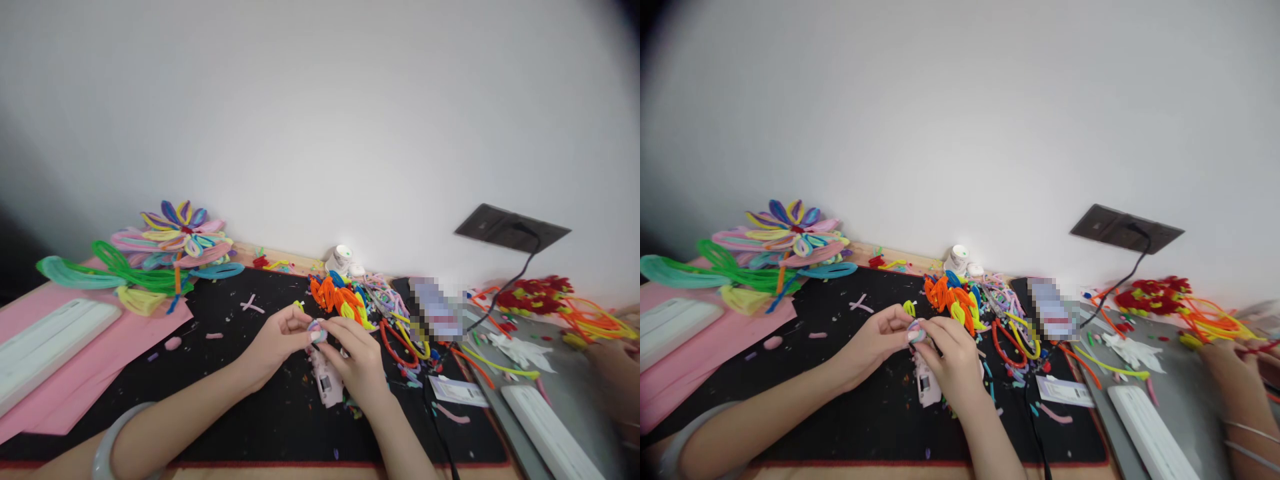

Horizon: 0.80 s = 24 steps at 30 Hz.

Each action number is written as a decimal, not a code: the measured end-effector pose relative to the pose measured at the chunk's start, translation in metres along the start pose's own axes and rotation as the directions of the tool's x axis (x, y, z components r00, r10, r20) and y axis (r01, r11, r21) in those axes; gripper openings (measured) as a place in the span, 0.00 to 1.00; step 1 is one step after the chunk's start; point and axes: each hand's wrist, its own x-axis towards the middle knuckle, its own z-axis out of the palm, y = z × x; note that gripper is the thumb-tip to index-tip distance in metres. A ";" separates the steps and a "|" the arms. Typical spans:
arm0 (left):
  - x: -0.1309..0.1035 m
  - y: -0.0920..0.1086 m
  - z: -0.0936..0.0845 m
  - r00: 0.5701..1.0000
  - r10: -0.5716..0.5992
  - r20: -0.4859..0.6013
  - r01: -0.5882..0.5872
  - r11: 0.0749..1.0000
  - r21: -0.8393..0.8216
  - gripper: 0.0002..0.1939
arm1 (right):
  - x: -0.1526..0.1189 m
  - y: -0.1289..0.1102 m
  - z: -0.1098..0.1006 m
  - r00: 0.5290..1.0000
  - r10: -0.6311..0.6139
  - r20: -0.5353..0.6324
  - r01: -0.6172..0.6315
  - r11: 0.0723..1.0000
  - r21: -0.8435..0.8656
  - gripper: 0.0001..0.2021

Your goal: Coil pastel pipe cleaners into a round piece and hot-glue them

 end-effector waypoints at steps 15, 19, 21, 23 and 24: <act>-0.001 0.001 0.000 1.000 -0.019 -0.009 0.020 1.000 0.009 0.16 | 0.002 -0.002 -0.001 1.000 0.016 -0.017 -0.016 1.000 0.007 0.09; -0.001 0.001 0.000 1.000 -0.021 0.001 0.021 1.000 -0.014 0.15 | 0.002 -0.001 -0.002 1.000 0.015 -0.021 -0.014 1.000 0.012 0.10; -0.001 0.000 0.000 1.000 -0.020 0.001 0.020 0.999 -0.036 0.14 | 0.002 0.000 -0.002 1.000 0.013 -0.015 -0.013 1.000 0.017 0.10; -0.001 0.000 0.000 1.000 -0.017 0.001 0.017 0.999 -0.045 0.13 | 0.002 -0.001 -0.002 1.000 0.016 -0.006 -0.016 1.000 0.021 0.10; -0.001 0.000 0.000 1.000 -0.019 0.000 0.019 0.999 -0.045 0.13 | 0.002 -0.001 -0.002 1.000 0.017 -0.003 -0.016 1.000 0.021 0.10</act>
